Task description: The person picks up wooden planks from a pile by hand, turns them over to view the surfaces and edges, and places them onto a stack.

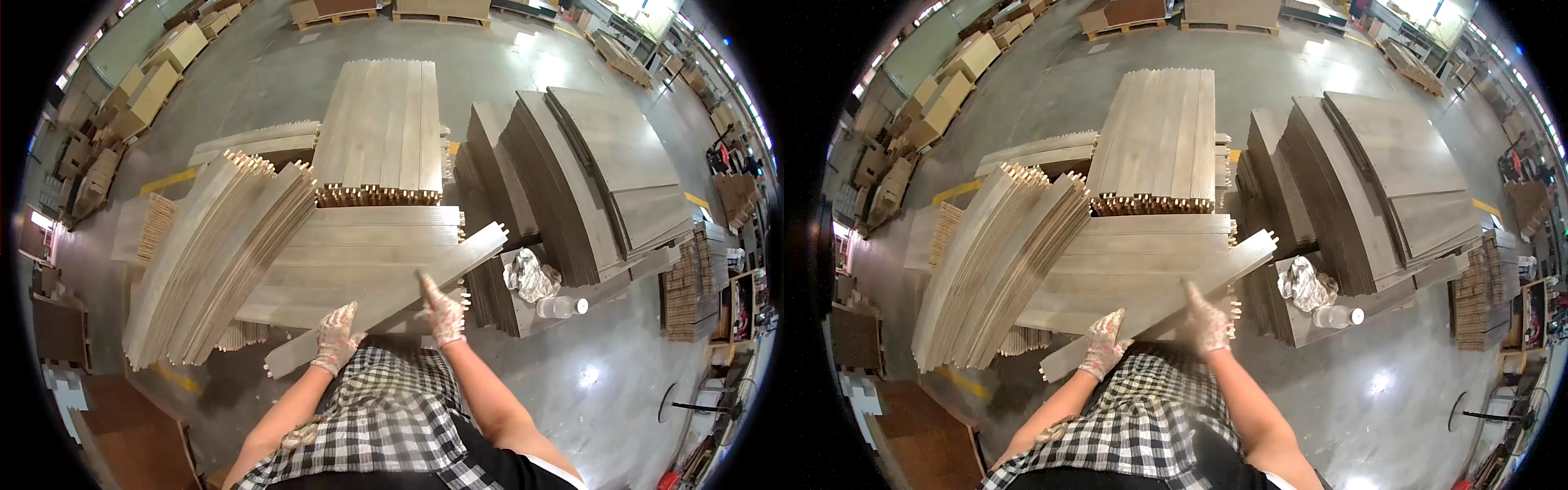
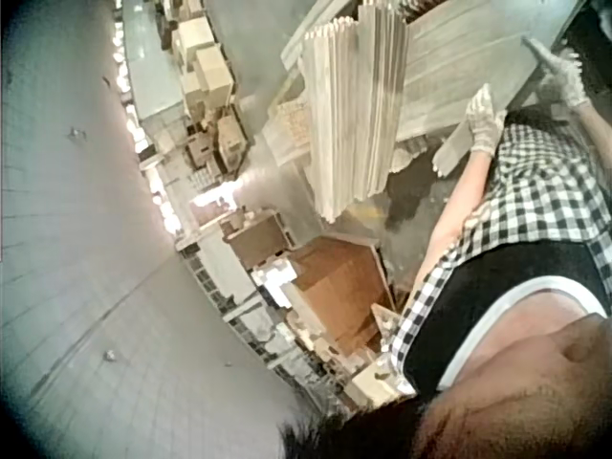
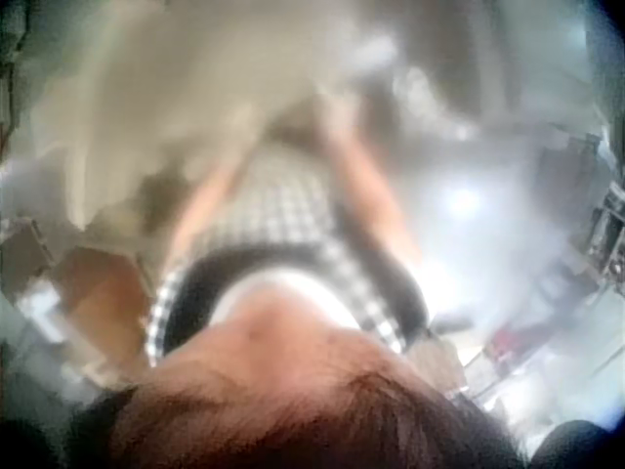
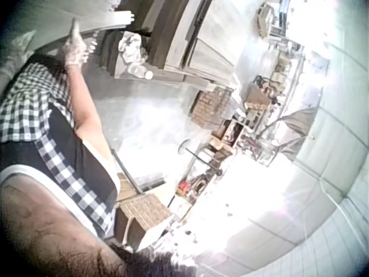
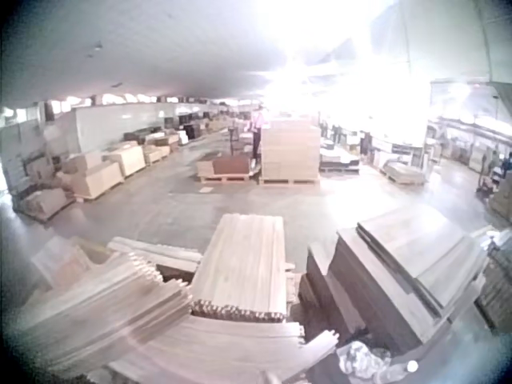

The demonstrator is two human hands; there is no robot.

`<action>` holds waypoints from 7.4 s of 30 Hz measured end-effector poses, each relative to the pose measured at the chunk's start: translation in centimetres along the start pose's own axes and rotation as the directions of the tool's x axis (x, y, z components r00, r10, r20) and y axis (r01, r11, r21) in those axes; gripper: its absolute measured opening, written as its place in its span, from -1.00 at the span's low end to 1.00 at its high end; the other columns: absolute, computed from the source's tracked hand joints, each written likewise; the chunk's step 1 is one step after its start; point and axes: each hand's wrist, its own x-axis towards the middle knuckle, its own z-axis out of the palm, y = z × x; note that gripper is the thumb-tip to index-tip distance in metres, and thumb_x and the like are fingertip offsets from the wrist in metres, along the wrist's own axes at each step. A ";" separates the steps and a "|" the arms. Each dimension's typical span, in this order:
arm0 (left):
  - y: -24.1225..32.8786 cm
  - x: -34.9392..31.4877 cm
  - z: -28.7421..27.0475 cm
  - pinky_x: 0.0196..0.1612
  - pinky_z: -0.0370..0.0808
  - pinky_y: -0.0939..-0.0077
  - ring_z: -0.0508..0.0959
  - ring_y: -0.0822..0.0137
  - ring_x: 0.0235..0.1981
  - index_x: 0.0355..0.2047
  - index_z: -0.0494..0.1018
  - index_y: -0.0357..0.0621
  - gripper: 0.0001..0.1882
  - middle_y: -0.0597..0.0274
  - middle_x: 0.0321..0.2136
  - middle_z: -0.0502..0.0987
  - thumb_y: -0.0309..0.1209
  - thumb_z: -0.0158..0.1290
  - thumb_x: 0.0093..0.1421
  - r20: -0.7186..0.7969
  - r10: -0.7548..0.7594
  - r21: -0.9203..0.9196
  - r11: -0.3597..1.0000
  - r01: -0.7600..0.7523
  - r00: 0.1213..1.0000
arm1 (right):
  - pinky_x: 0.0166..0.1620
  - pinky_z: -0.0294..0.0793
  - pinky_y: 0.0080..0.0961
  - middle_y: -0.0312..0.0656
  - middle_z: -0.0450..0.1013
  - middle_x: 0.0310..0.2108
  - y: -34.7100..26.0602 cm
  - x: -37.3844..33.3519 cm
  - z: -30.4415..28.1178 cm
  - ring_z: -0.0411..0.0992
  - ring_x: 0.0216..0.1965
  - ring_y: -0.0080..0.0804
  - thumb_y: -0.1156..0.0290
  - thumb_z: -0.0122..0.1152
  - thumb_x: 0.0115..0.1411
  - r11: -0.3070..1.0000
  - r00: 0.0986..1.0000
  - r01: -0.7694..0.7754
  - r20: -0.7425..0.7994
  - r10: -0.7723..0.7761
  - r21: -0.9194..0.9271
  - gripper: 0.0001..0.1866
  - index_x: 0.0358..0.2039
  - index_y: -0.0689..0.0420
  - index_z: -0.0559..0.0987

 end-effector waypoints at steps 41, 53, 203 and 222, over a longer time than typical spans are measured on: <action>-2.0 1.4 -7.1 0.06 0.39 0.23 0.49 -0.02 0.00 0.11 0.35 -0.20 -0.32 -0.16 -0.07 0.50 -0.06 0.17 0.06 0.551 -0.043 -0.362 0.888 0.285 0.833 | -0.47 0.29 -0.56 -0.30 0.33 -0.54 21.6 -0.8 -2.1 0.24 -0.56 -0.56 0.40 -0.06 0.25 0.746 0.752 -0.283 -0.344 0.563 0.602 -0.55 0.14 0.28 0.37; -13.3 -4.9 -22.5 -0.03 0.42 0.19 0.43 0.06 -0.07 0.22 0.26 0.20 -0.24 0.09 -0.06 0.41 -0.25 0.26 -0.04 -0.285 -0.162 0.218 0.949 0.229 0.945 | -0.68 0.03 -0.75 -0.47 0.35 -0.59 12.5 -4.0 2.3 0.10 -0.70 -0.78 0.35 0.09 0.29 0.614 0.757 -0.153 -0.307 0.576 0.774 -0.68 0.01 0.20 0.49; -3.9 -2.5 -0.4 0.13 0.22 0.17 0.36 0.09 0.08 0.16 0.26 -0.10 -0.09 0.08 0.04 0.37 -0.28 0.34 -0.27 0.079 0.022 0.093 0.995 -0.029 0.997 | -0.38 0.49 -0.28 0.04 0.53 -0.48 14.3 10.9 -9.2 0.54 -0.46 -0.13 0.35 0.05 0.25 0.944 0.897 -0.308 -0.367 0.246 -0.119 -0.65 0.06 -0.10 0.49; -4.3 -3.3 -0.9 0.10 0.28 0.19 0.41 0.12 0.02 0.07 0.34 -0.13 -0.21 0.14 -0.03 0.44 -0.54 0.13 -0.33 0.018 0.016 0.041 0.999 -0.017 1.000 | 0.09 0.39 -0.53 -0.11 0.49 -0.01 11.7 7.7 -5.5 0.49 -0.03 -0.35 0.71 0.02 0.12 0.999 0.953 0.008 -0.303 -0.024 -0.054 -0.45 0.16 0.12 0.39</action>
